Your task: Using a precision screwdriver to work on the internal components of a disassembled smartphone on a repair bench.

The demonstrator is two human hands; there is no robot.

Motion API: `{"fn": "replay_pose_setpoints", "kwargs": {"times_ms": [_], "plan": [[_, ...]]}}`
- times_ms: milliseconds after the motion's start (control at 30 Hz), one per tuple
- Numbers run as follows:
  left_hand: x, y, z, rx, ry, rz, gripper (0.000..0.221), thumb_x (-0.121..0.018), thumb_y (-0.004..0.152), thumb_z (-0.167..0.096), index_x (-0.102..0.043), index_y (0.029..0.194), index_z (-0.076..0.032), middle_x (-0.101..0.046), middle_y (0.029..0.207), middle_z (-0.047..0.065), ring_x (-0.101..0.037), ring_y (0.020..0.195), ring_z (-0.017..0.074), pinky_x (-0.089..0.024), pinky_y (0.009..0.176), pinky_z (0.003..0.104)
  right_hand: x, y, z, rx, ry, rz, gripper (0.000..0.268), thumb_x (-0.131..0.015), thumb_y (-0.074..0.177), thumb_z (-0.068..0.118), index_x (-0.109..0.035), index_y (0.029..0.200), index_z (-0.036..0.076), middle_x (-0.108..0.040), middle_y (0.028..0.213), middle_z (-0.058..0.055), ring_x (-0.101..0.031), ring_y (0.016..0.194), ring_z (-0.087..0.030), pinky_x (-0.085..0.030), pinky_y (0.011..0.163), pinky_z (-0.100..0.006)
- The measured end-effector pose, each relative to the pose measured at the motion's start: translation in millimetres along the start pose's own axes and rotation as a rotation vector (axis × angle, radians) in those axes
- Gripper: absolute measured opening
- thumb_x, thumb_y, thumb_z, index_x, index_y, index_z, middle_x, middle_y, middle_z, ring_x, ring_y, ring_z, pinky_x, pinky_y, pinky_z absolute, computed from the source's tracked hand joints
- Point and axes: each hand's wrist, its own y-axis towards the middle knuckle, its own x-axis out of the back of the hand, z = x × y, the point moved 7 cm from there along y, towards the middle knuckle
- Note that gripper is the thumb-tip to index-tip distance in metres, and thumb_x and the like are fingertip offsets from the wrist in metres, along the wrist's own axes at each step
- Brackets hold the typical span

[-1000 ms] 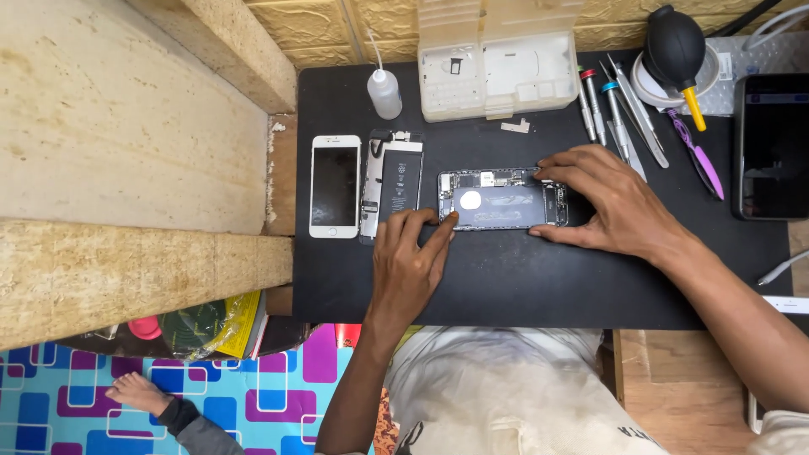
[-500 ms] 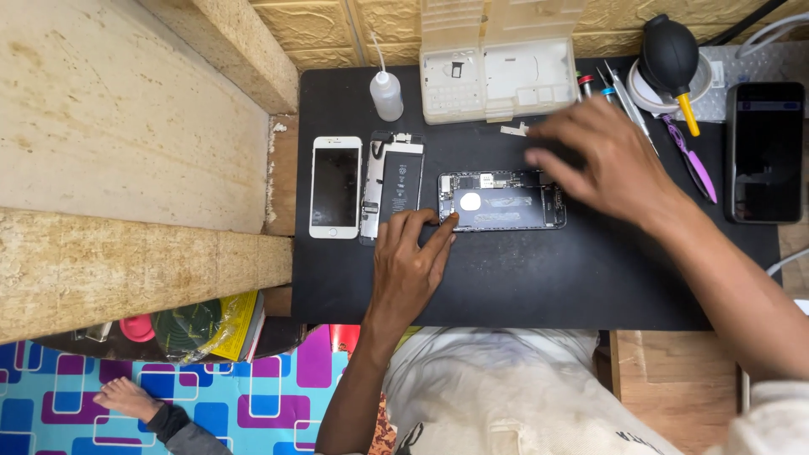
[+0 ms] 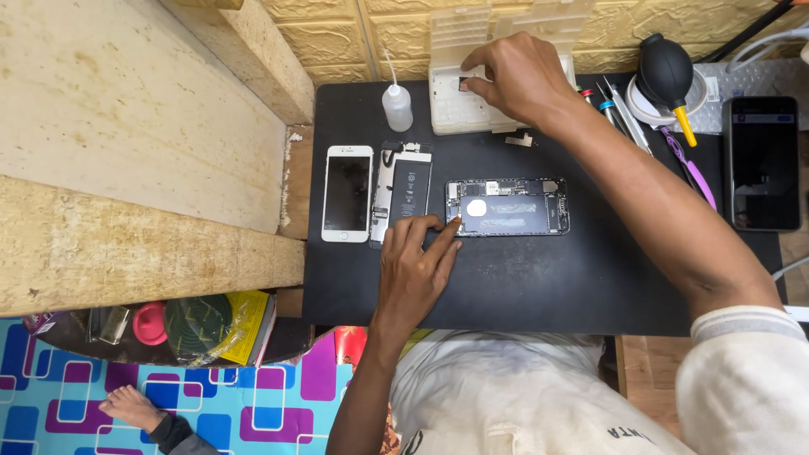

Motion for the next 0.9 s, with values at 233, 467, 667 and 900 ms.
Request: {"fn": "replay_pose_setpoints", "kwargs": {"times_ms": [233,467,667,900], "plan": [[0,-1,1,0.006,0.02,0.014,0.028,-0.075,0.097,-0.013,-0.071,0.125,-0.011,-0.061,0.109,0.007,-0.054,0.097,0.0234,-0.046,0.078,0.038,-2,-2,4,0.027,0.048,-0.021,0.024,-0.081,0.099,0.022,-0.079,0.119,0.008,-0.075,0.081,-0.014,-0.071,0.078,-0.036,-0.053,0.061,-0.051],[-1,-1,2,0.005,0.014,0.019,0.029,-0.075,0.098,-0.014,-0.07,0.127,-0.011,-0.061,0.108,0.006,-0.054,0.097,0.0243,-0.045,0.078,0.038,-6,2,-2,-0.007,0.025,0.005,0.028,-0.086,0.096,0.029,-0.081,0.115,0.009,-0.075,0.082,-0.013,-0.071,0.078,-0.037,-0.052,0.062,-0.05],[-2,0,1,0.004,0.011,0.021,0.028,-0.074,0.098,-0.015,-0.071,0.126,-0.011,-0.061,0.109,0.006,-0.054,0.098,0.024,-0.046,0.078,0.038,-1,-3,4,0.023,0.101,-0.04,0.015,-0.083,0.099,0.018,-0.08,0.11,0.008,-0.073,0.077,-0.011,-0.069,0.073,-0.032,-0.051,0.059,-0.048],[-2,-1,2,0.005,0.003,0.025,0.028,-0.074,0.098,-0.015,-0.071,0.126,-0.011,-0.062,0.109,0.006,-0.054,0.098,0.0238,-0.045,0.077,0.038,9,-8,-7,0.036,0.199,-0.107,0.011,-0.075,0.107,0.017,-0.08,0.104,0.008,-0.065,0.068,-0.002,-0.06,0.06,-0.024,-0.045,0.056,-0.045]]}}
